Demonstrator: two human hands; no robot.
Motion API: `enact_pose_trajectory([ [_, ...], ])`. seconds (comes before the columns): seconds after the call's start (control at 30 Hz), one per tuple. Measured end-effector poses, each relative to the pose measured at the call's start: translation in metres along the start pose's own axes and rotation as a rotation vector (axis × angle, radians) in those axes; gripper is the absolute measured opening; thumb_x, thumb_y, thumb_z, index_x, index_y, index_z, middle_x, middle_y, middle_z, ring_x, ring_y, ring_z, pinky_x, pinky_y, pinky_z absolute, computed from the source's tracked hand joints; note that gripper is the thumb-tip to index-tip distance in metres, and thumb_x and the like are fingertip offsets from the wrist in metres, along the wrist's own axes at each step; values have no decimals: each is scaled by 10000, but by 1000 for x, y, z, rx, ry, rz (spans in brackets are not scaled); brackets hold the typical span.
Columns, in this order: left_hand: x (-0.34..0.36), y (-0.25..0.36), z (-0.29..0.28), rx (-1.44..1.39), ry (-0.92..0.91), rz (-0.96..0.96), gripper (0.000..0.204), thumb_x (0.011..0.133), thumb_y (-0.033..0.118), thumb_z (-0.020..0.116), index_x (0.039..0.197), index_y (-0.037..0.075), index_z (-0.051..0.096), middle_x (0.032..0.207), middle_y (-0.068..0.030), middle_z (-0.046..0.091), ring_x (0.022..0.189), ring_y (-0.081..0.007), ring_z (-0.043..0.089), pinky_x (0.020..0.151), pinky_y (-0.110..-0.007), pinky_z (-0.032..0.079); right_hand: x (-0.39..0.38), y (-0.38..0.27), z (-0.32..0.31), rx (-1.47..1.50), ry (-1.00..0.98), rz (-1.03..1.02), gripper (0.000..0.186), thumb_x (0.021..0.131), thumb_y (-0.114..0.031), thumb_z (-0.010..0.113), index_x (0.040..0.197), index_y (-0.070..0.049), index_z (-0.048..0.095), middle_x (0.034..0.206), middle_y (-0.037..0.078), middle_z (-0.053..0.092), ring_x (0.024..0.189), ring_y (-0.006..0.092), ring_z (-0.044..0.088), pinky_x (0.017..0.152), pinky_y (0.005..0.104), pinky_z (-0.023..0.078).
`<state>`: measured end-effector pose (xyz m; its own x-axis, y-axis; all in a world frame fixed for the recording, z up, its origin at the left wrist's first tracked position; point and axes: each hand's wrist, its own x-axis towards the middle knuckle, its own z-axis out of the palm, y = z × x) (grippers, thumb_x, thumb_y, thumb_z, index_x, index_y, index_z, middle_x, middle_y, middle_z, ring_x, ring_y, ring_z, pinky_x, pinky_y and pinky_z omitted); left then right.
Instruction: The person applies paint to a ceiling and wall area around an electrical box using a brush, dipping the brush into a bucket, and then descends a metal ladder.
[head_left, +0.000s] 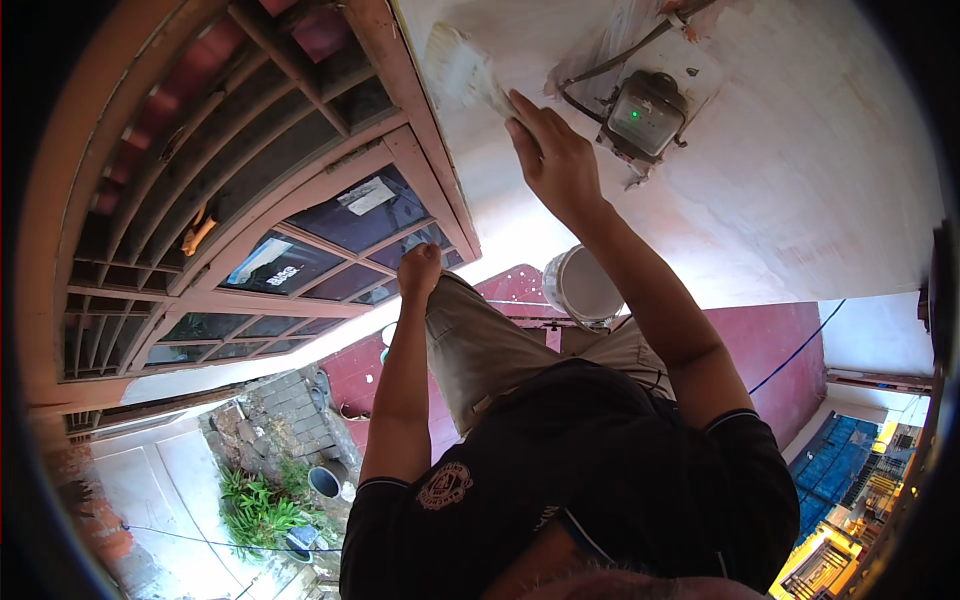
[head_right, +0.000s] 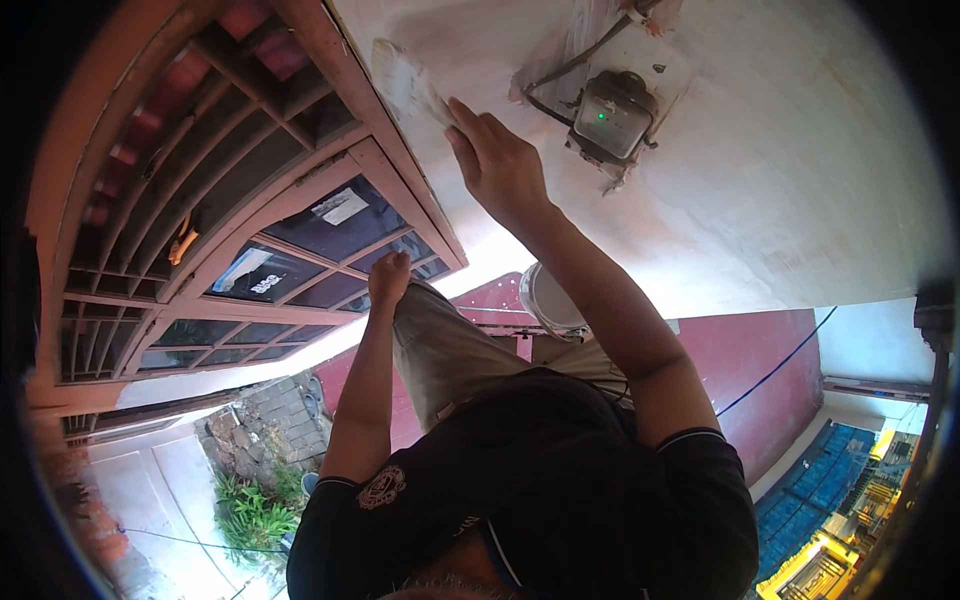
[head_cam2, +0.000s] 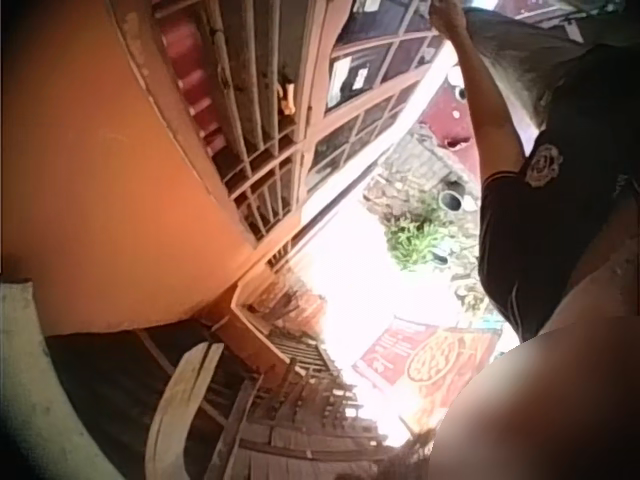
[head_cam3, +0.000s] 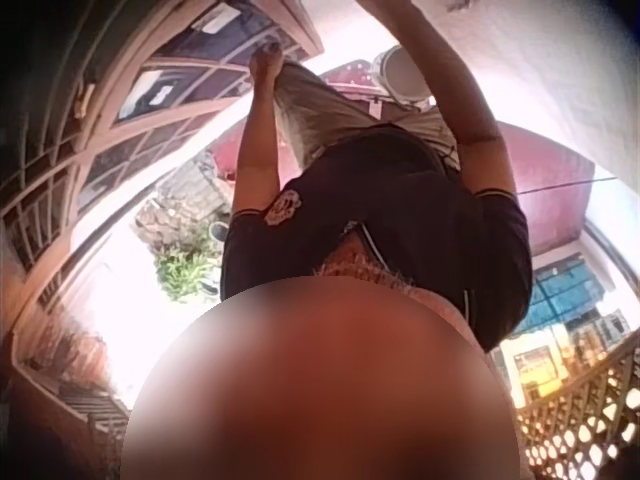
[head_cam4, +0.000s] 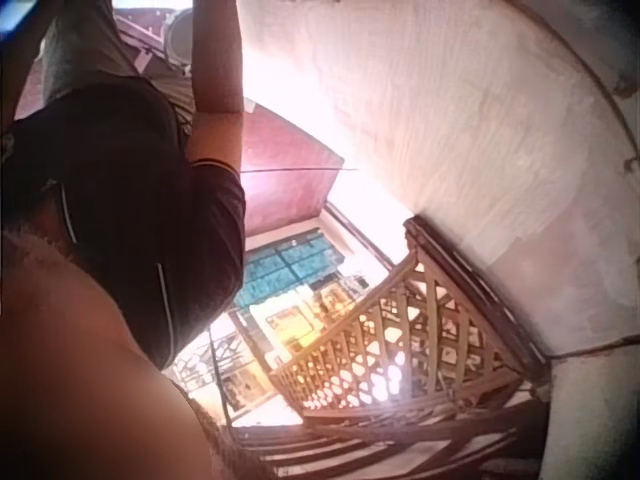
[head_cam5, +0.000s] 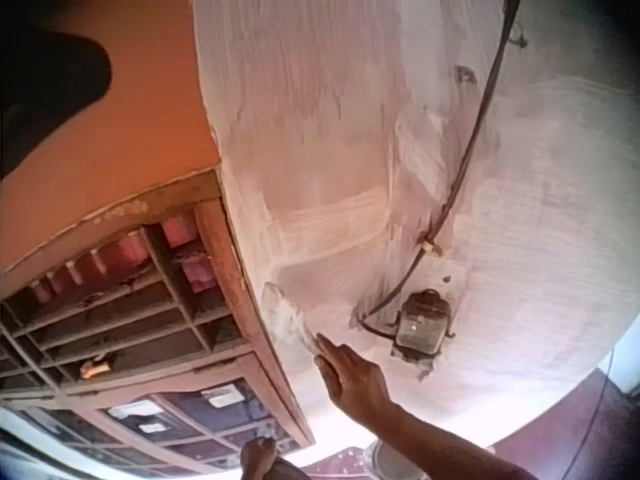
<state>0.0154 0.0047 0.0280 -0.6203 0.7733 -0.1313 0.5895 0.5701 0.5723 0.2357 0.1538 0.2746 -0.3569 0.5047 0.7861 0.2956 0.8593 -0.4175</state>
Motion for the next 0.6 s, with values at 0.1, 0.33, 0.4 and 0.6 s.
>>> enact_pose_trajectory([
  [0.1, 2, -4, -1, -7, 11, -3, 426, 923, 443, 500, 925, 77, 720, 960, -201, 710, 927, -432, 667, 822, -507, 522, 13, 5, 21, -26, 52, -48, 340, 942, -97, 659, 1272, -37, 607, 835, 130, 652, 659, 285, 648, 578, 380, 517],
  [0.33, 3, 1, -3, -24, -5, -28, 424, 923, 439, 501, 923, 77, 723, 956, -197, 713, 924, -426, 671, 825, -503, 524, -27, 25, 45, -122, -77, 12, 316, 944, -105, 654, 1252, -43, 617, 821, 119, 651, 647, 290, 644, 571, 391, 523],
  [0.4, 3, 0, -3, -24, 7, -18, 425, 924, 441, 499, 929, 79, 722, 964, -194, 714, 930, -421, 673, 827, -499, 525, -41, 28, 44, -133, -132, 28, 311, 946, -106, 653, 1248, -43, 619, 816, 117, 648, 643, 290, 642, 570, 395, 523],
  [0.6, 0, -1, -5, -28, 3, -25, 425, 931, 435, 505, 916, 65, 714, 957, -209, 705, 930, -425, 664, 822, -496, 517, -21, 19, 35, -112, -37, -7, 303, 943, -93, 658, 1237, -28, 624, 849, 146, 665, 671, 294, 665, 580, 386, 531],
])
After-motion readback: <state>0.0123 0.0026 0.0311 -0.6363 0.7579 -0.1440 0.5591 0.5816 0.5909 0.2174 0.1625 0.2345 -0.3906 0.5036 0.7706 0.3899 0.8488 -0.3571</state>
